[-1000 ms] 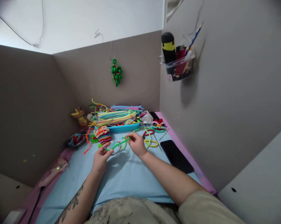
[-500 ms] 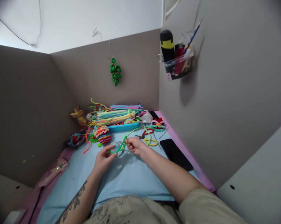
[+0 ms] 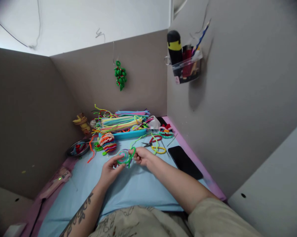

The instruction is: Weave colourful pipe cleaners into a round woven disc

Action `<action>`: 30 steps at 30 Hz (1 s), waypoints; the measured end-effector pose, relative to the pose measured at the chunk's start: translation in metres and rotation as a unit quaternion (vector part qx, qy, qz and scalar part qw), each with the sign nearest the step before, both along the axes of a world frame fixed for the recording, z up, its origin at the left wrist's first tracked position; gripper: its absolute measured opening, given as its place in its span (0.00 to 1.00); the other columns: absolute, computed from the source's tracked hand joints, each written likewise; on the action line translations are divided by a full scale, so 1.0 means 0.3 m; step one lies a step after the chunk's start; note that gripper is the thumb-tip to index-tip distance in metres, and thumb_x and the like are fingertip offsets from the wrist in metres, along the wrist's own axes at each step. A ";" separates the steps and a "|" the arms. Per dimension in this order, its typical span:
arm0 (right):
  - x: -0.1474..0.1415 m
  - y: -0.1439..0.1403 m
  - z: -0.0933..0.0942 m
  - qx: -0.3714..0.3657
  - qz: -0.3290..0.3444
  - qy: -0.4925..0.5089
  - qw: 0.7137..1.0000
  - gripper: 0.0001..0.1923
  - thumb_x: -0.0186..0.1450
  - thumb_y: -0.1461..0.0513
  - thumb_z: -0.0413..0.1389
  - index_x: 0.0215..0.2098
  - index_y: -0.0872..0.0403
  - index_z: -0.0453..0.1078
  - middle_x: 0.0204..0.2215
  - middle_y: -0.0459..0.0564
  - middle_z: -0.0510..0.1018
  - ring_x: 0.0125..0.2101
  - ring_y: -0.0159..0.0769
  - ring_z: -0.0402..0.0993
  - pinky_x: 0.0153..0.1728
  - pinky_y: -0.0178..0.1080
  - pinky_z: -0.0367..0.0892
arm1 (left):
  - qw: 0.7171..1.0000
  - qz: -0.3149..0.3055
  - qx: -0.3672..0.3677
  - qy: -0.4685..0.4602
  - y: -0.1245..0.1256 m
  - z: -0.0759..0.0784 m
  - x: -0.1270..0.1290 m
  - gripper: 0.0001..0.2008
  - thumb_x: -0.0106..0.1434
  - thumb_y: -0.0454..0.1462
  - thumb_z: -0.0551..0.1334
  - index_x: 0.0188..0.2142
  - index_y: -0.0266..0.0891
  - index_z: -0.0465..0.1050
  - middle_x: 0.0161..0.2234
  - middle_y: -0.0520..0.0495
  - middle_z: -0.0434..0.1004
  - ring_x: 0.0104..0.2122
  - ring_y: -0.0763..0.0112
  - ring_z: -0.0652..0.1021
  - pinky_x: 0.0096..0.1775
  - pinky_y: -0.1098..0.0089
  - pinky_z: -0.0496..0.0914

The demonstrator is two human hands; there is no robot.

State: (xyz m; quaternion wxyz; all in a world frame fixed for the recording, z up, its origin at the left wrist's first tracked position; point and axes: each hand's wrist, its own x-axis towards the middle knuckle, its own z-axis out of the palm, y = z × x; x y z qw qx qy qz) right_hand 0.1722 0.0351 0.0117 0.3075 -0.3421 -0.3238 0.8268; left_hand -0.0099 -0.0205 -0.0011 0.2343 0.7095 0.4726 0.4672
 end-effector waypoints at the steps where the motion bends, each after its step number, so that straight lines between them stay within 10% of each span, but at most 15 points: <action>1: -0.004 -0.003 -0.004 0.009 0.005 -0.015 1.000 0.13 0.56 0.64 0.54 0.19 0.55 0.54 0.07 0.34 0.52 0.08 0.19 0.43 0.09 0.25 0.37 | 1.000 0.004 0.006 0.001 -0.001 0.002 0.000 0.16 0.50 0.39 0.65 0.40 0.39 0.75 0.32 0.48 0.75 0.24 0.75 0.66 0.27 0.73 0.63; 13: -0.025 -0.037 -0.017 0.188 0.019 -0.127 0.974 0.12 0.46 0.65 0.61 0.26 0.55 0.63 0.16 0.38 0.67 0.16 0.22 0.63 0.13 0.25 0.51 | 0.990 0.047 0.119 0.054 0.000 0.007 0.003 0.13 0.53 0.37 0.63 0.40 0.39 0.74 0.26 0.50 0.72 0.22 0.76 0.66 0.25 0.74 0.63; 30: -0.036 -0.043 -0.036 0.078 0.095 -0.020 0.992 0.16 0.51 0.69 0.54 0.38 0.57 0.64 0.26 0.49 0.78 0.21 0.34 0.76 0.15 0.26 0.64 | 0.980 0.045 0.159 0.107 0.020 -0.036 -0.012 0.12 0.55 0.37 0.61 0.41 0.41 0.73 0.29 0.48 0.76 0.27 0.71 0.73 0.27 0.72 0.66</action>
